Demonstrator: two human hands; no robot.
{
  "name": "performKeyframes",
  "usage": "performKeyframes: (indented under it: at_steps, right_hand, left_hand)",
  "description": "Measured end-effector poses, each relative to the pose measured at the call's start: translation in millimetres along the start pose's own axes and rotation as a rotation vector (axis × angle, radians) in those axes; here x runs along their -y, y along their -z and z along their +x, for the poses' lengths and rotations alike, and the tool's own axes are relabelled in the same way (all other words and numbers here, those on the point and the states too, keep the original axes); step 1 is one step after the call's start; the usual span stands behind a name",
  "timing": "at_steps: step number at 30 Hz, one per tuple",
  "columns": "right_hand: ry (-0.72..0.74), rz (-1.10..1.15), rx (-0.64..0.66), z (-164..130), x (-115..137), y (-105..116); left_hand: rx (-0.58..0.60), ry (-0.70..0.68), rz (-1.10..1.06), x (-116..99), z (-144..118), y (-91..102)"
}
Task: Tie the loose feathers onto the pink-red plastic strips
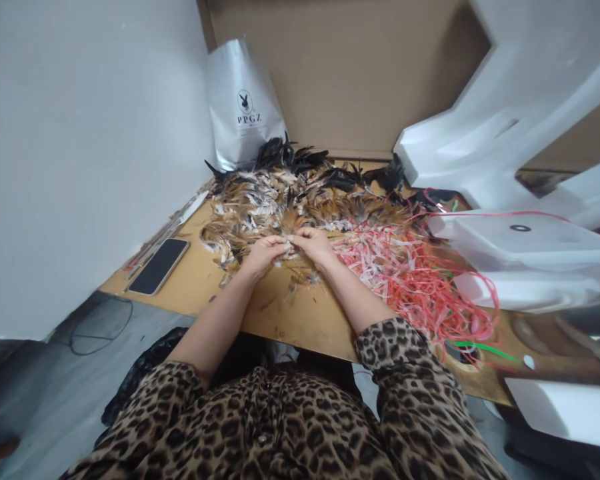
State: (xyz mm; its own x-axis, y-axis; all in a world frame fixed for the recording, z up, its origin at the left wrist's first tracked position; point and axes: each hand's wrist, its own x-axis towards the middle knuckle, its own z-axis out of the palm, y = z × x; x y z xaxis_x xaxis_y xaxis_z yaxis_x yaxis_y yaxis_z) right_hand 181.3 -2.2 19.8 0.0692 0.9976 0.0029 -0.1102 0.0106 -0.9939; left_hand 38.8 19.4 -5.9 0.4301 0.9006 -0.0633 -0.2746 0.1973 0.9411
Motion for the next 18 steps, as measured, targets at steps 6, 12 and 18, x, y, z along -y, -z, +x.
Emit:
performKeyframes:
  at_steps: [6, 12, 18]
  right_hand:
    - [0.023, -0.071, 0.041, -0.7, -1.4, -3.3]
    - [-0.038, 0.088, 0.167, -4.4, 4.4, -3.4]
    - [-0.056, 0.114, 0.129, -3.4, 0.3, -4.4]
  left_hand:
    - [-0.022, -0.058, 0.124, 3.3, -0.7, 10.3]
    - [0.036, 0.059, -0.051, -0.7, -7.1, 7.4]
    - [0.036, 0.067, -0.085, -2.2, -8.7, 1.5]
